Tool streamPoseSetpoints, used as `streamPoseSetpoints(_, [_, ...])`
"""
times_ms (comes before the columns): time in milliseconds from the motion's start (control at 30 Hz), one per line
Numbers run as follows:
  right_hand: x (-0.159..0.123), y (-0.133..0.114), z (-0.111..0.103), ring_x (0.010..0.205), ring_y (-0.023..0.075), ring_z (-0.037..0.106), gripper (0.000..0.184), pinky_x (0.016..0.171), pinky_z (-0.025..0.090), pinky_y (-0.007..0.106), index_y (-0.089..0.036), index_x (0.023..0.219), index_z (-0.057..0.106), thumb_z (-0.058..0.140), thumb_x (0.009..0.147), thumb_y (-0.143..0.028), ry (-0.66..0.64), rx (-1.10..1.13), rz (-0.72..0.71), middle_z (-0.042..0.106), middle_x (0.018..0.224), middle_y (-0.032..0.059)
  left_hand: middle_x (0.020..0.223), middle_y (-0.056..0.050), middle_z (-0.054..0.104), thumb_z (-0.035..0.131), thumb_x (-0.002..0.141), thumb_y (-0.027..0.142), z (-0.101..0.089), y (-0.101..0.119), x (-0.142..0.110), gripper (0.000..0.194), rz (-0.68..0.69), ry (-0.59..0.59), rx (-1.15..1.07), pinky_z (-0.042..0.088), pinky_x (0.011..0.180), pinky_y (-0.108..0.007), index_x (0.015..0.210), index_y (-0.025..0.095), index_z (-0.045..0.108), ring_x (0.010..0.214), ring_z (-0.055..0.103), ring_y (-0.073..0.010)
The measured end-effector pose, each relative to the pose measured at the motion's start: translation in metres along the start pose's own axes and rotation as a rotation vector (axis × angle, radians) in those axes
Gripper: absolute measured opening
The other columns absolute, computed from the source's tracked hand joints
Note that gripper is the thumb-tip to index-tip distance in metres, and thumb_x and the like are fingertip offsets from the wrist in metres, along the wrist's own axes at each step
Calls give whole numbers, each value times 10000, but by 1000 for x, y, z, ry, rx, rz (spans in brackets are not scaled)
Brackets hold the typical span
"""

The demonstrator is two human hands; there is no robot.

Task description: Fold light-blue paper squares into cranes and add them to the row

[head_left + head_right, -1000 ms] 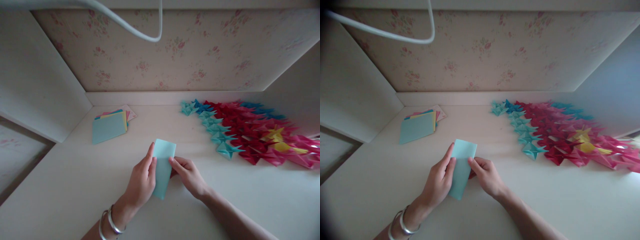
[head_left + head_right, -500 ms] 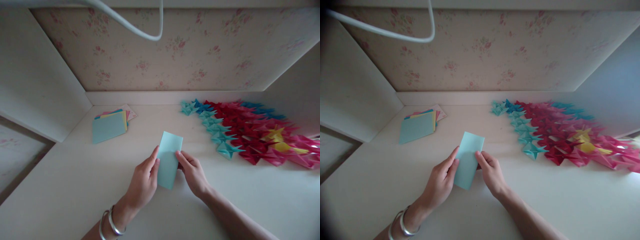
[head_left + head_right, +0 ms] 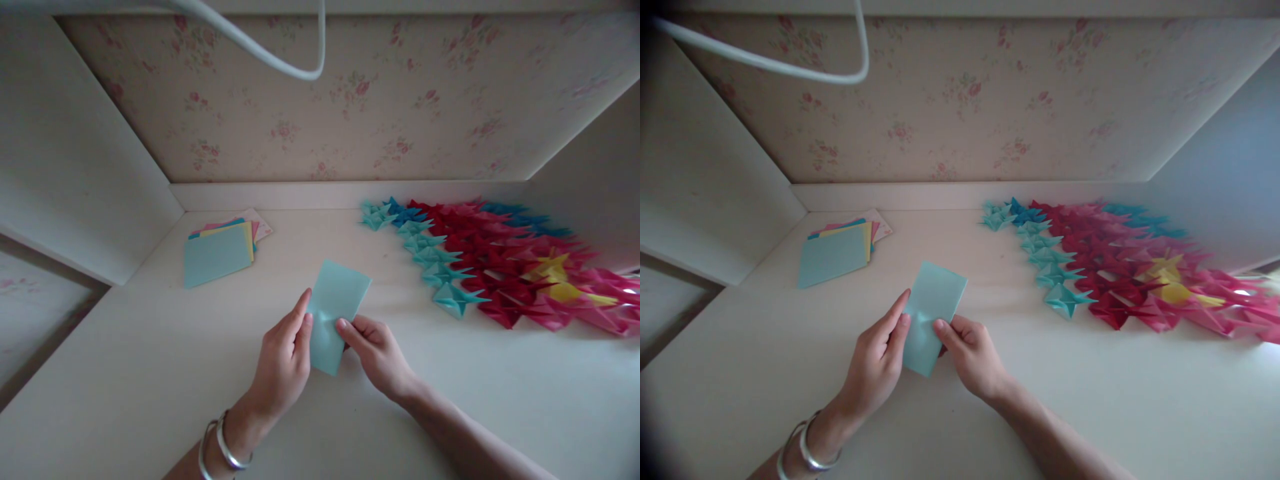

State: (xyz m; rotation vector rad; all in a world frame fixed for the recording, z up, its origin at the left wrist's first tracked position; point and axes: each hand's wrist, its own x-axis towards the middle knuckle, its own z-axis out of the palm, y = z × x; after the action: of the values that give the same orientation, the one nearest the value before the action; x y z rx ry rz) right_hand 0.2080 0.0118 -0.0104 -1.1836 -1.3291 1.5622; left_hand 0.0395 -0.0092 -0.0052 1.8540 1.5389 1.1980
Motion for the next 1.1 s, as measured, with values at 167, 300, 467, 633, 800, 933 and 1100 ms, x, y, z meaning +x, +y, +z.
streamPoseSetpoints(167, [-2, 2, 1, 606, 131, 463, 487, 578, 373, 256, -164, 700, 575, 580, 847, -628, -132, 32, 23, 532, 648, 0, 1296, -164, 663, 424, 1009, 228, 0, -1, 1, 407, -9, 15, 4, 550, 919, -305, 1381, 97, 522, 1139, 664, -219])
streamPoseSetpoints(300, [-3, 5, -1, 616, 139, 514, 467, 583, 390, 254, -159, 717, 608, 590, 854, -606, -135, -27, 28, 590, 667, 14, 1278, -155, 676, 426, 1006, 227, 0, -3, 1, 401, 3, 30, -6, 550, 911, -306, 1377, 113, 531, 1115, 674, -211])
streamPoseSetpoints(467, [-4, 2, -2, 567, 137, 553, 448, 549, 408, 248, -160, 671, 621, 636, 829, -579, -155, -74, 16, 627, 620, 23, 1225, -150, 706, 432, 1006, 236, 0, -3, 0, 386, -21, 18, -9, 560, 870, -297, 1349, 112, 558, 1062, 693, -206])
streamPoseSetpoints(633, [-6, -5, 0, 595, 149, 603, 418, 580, 465, 260, -142, 697, 683, 700, 786, -550, -261, -22, 68, 686, 652, 42, 1263, -150, 686, 433, 1006, 240, 0, -3, 0, 381, -27, 29, -2, 547, 899, -297, 1342, 119, 566, 1110, 674, -214])
streamPoseSetpoints(800, [-6, -5, 1, 660, 178, 675, 366, 656, 523, 294, -145, 717, 721, 703, 800, -501, -291, -18, 101, 740, 710, 71, 1292, -148, 669, 428, 1007, 252, -1, -1, 0, 381, -51, 64, 14, 548, 910, -302, 1341, 125, 562, 1133, 662, -218])
streamPoseSetpoints(933, [-7, -3, 0, 675, 179, 689, 317, 657, 520, 286, -148, 724, 733, 705, 814, -451, -297, -56, 111, 755, 728, 64, 1267, -149, 683, 430, 1007, 277, -1, 0, 0, 379, -101, 103, 29, 554, 886, -290, 1326, 124, 567, 1120, 667, -219])
streamPoseSetpoints(1100, [-10, -4, 1, 677, 184, 683, 325, 641, 505, 275, -150, 731, 753, 698, 813, -459, -331, -97, 103, 763, 737, 66, 1219, -138, 708, 432, 1008, 283, -2, -1, 4, 370, -112, 78, 21, 549, 885, -286, 1309, 125, 576, 1055, 693, -206])
